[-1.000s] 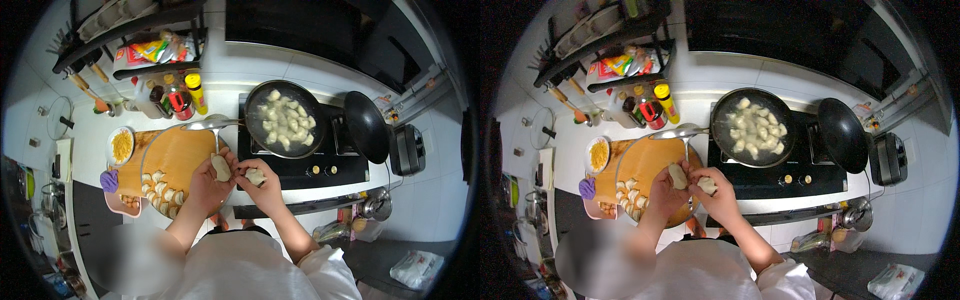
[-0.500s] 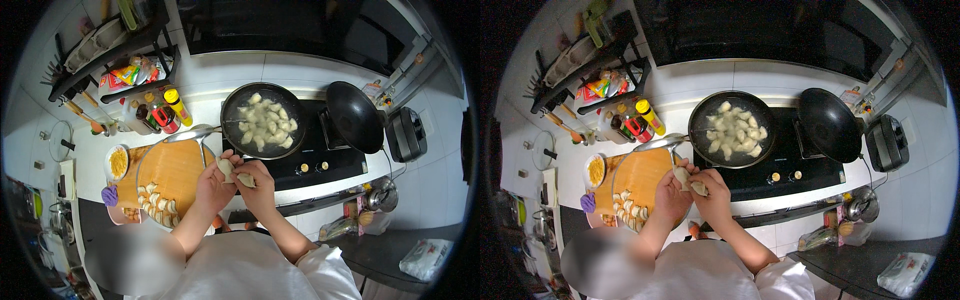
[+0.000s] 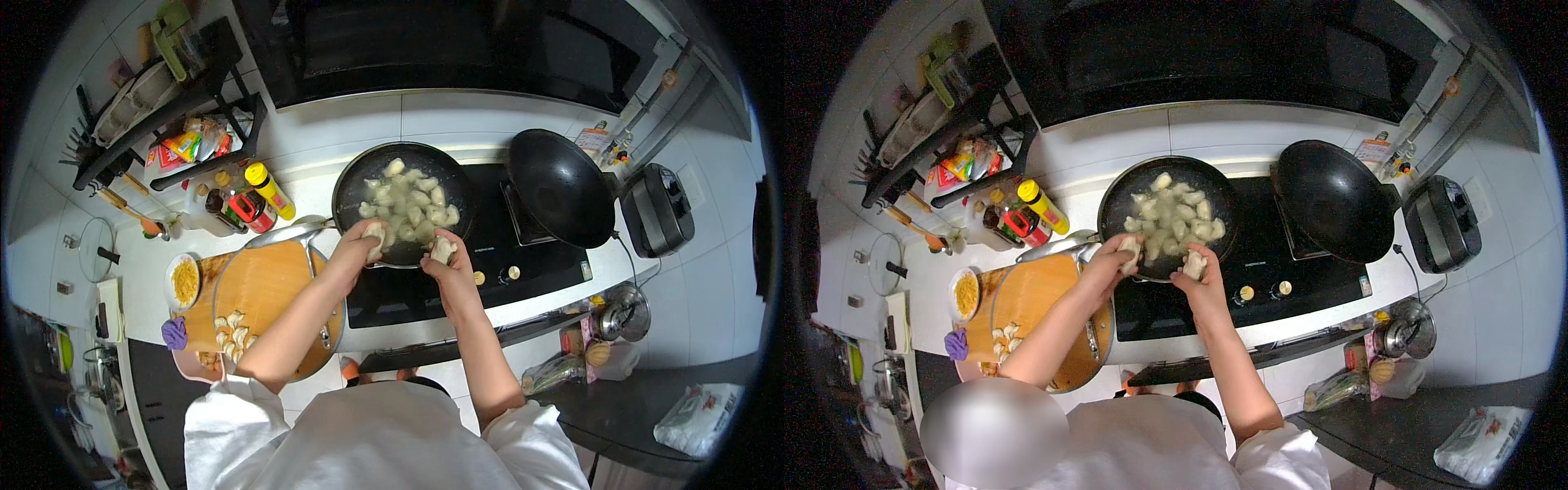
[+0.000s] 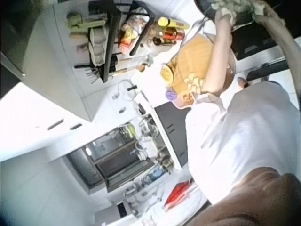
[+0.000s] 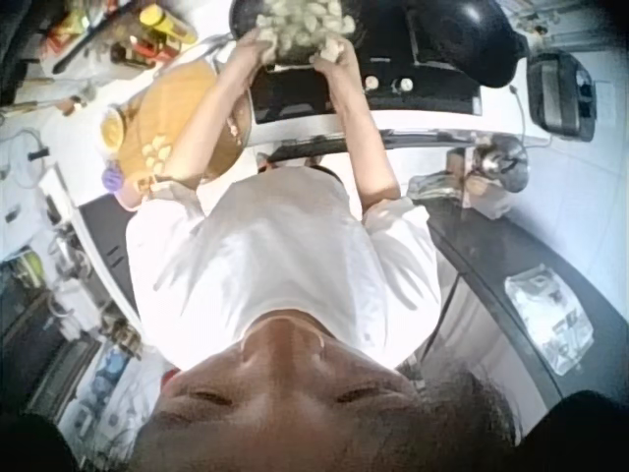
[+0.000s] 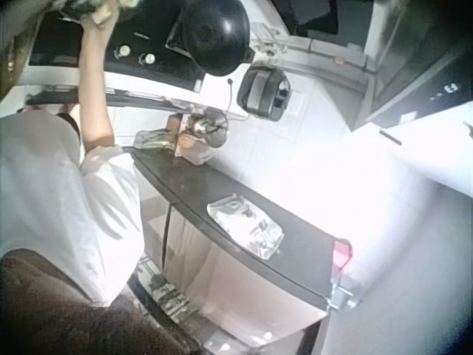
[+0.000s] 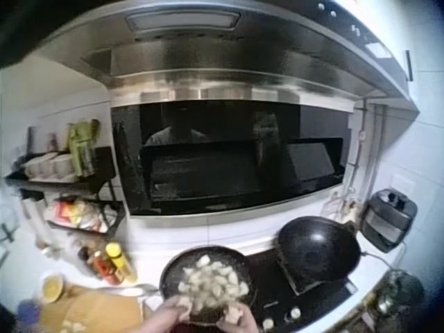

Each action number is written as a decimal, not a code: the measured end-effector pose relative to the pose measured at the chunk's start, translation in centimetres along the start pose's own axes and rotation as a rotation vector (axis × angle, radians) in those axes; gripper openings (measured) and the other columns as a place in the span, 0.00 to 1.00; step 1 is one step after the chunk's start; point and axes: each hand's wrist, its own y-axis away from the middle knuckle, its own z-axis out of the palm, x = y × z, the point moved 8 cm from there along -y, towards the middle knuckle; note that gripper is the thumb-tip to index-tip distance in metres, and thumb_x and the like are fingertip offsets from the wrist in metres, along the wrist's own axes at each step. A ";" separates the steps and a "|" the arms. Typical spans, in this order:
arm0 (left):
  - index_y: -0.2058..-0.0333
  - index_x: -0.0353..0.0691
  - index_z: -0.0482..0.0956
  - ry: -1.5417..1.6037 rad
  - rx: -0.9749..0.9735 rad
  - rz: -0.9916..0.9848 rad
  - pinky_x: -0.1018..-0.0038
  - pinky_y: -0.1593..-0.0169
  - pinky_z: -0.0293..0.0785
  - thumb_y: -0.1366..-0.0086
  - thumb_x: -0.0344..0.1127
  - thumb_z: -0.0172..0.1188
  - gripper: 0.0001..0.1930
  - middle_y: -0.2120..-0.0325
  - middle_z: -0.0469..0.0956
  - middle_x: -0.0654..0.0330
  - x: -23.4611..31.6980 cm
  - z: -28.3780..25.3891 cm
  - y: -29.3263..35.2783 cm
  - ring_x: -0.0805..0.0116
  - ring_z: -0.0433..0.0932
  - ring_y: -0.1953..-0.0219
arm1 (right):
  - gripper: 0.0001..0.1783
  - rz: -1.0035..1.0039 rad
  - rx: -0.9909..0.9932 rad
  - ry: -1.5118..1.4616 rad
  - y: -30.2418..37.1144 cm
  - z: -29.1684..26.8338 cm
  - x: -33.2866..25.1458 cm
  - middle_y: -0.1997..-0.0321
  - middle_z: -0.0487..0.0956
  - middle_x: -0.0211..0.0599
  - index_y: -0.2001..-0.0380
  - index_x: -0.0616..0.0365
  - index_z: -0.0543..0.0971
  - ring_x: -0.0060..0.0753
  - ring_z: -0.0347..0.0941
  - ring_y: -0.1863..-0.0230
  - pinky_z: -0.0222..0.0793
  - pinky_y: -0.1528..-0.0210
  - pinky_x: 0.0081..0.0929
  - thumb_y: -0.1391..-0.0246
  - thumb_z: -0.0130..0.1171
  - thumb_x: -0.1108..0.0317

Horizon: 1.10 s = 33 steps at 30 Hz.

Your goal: The person places several dumplings into a pan of boiling water, stirs them with a slotted spoon, and covers the pan with a lid.

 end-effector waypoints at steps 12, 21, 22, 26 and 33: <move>0.53 0.38 0.73 -1.084 0.198 0.454 0.60 0.50 0.72 0.45 0.27 0.59 0.18 0.56 0.74 0.49 0.6 1.6 -9.1 0.49 0.74 0.53 | 0.22 0.069 -0.188 -0.042 -2.6 -0.9 -0.6 0.50 0.75 0.39 0.47 0.61 0.66 0.31 0.75 0.49 0.72 0.48 0.26 0.45 0.53 0.82; 0.59 0.34 0.79 -0.303 0.000 0.562 0.78 0.57 0.70 0.35 0.31 0.58 0.08 0.68 0.76 0.62 5.3 4.0 -0.4 0.73 0.74 0.65 | 0.22 0.258 -0.359 -0.358 -0.9 1.3 -0.3 0.44 0.72 0.42 0.42 0.64 0.64 0.39 0.73 0.44 0.73 0.43 0.30 0.40 0.47 0.80; 0.59 0.34 0.79 -0.191 -0.025 0.539 0.78 0.57 0.69 0.34 0.31 0.57 0.08 0.68 0.76 0.64 5.4 3.9 0.5 0.74 0.73 0.65 | 0.22 0.250 -0.362 -0.349 -0.7 1.7 -0.3 0.44 0.72 0.42 0.42 0.64 0.64 0.39 0.73 0.44 0.73 0.43 0.30 0.40 0.47 0.80; 0.61 0.35 0.79 -0.224 -0.024 0.560 0.81 0.62 0.68 0.36 0.29 0.60 0.07 0.67 0.74 0.65 5.2 3.2 2.7 0.79 0.72 0.66 | 0.21 0.241 -0.376 -0.314 0.5 3.3 -0.5 0.46 0.73 0.38 0.43 0.62 0.66 0.35 0.73 0.45 0.73 0.44 0.29 0.40 0.48 0.79; 0.69 0.33 0.79 -0.338 0.090 0.674 0.82 0.71 0.66 0.40 0.26 0.63 0.03 0.71 0.72 0.63 6.0 2.4 4.7 0.79 0.71 0.73 | 0.20 0.194 -0.385 -0.253 1.6 5.1 -0.6 0.47 0.73 0.33 0.44 0.60 0.67 0.29 0.73 0.46 0.72 0.45 0.28 0.39 0.49 0.78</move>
